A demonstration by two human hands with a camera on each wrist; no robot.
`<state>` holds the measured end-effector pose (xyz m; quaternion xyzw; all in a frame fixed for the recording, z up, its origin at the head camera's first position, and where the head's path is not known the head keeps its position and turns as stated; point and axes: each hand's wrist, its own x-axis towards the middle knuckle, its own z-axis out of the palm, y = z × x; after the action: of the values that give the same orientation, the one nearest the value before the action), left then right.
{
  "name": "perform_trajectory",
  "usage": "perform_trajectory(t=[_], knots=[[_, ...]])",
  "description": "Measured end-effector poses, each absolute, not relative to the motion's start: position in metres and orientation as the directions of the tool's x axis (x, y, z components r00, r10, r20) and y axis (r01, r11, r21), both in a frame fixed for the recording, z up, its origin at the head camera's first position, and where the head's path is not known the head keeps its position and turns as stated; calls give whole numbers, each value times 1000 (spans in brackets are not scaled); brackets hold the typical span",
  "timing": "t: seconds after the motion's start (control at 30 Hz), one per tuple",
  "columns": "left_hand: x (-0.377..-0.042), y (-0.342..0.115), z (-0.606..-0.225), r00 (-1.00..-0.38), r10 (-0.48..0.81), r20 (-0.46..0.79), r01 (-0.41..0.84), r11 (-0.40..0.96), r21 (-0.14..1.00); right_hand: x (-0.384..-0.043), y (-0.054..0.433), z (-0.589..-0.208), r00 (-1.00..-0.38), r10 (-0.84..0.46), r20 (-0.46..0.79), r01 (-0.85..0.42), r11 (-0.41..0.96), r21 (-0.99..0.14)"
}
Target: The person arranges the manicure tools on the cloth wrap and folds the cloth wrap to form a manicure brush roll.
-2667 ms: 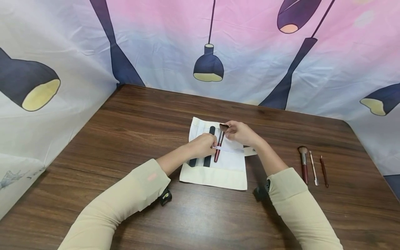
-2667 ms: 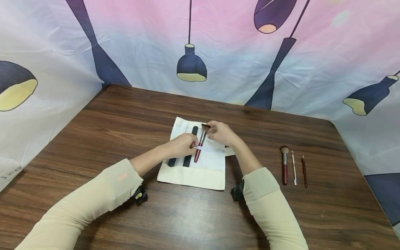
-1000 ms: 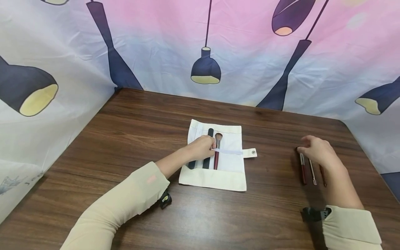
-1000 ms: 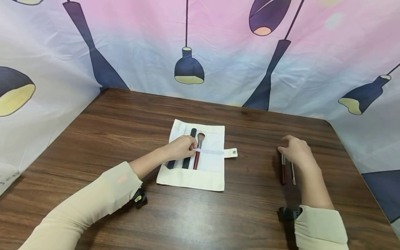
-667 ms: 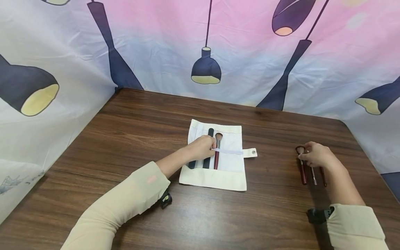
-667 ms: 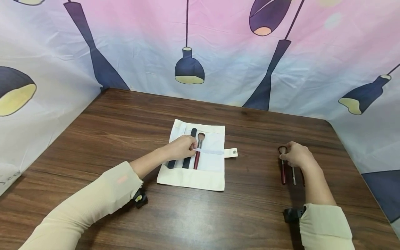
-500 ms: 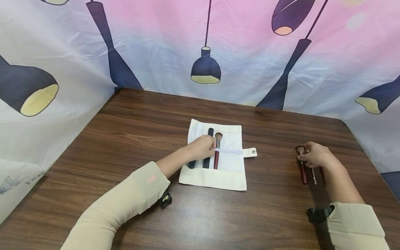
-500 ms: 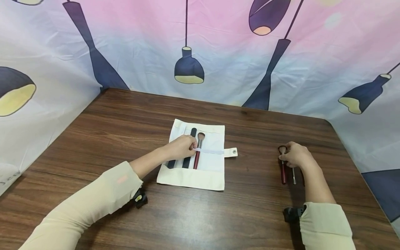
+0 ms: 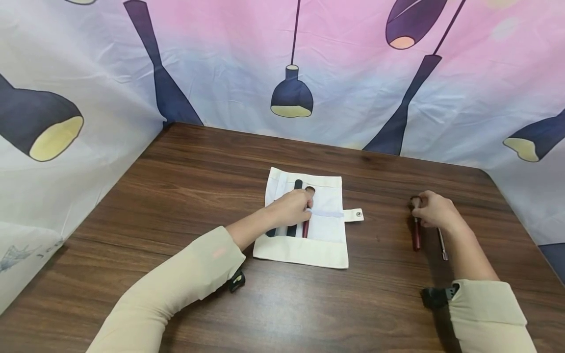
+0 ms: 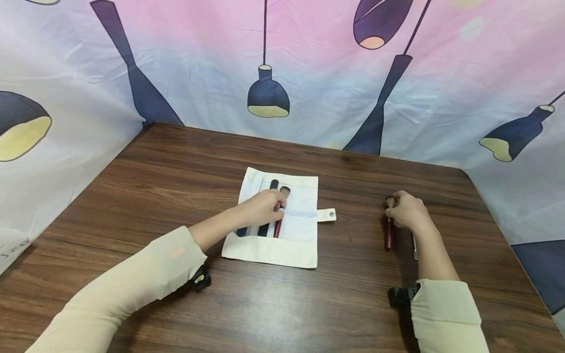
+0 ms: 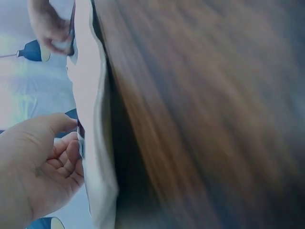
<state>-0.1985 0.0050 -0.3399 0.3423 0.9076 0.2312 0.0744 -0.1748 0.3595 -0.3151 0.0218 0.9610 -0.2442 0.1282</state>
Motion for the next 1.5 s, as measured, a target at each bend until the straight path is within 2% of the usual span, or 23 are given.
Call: perform_trajectory(t=[0.13, 0.33, 0.6, 0.7, 0.93, 1.13, 1.5], knots=[[-197, 11, -338, -748, 664, 3, 607, 682, 408, -182, 336, -311, -988, -10, -155, 64, 883, -466], [-196, 19, -336, -765, 643, -21, 592, 717, 367, -192, 303, -309, -1000, 0, 0, 0, 837, -547], [-194, 23, -337, -791, 612, -20, 566, 744, 356, -201, 265, -310, -978, 60, 202, -89, 753, -652], [-194, 24, -337, -795, 607, -17, 563, 747, 354, -204, 255, -312, -969, 64, 239, -127, 700, -703], [-194, 26, -338, -785, 620, -21, 577, 742, 341, -212, 236, -316, -989, -34, 147, -145, 496, -856], [-195, 26, -341, -772, 636, -1, 596, 724, 347, -216, 222, -315, -994, -84, 77, -102, 367, -925], [-196, 25, -342, -775, 632, -1, 592, 727, 349, -225, 211, -323, -991, -133, -13, -37, 365, -930]])
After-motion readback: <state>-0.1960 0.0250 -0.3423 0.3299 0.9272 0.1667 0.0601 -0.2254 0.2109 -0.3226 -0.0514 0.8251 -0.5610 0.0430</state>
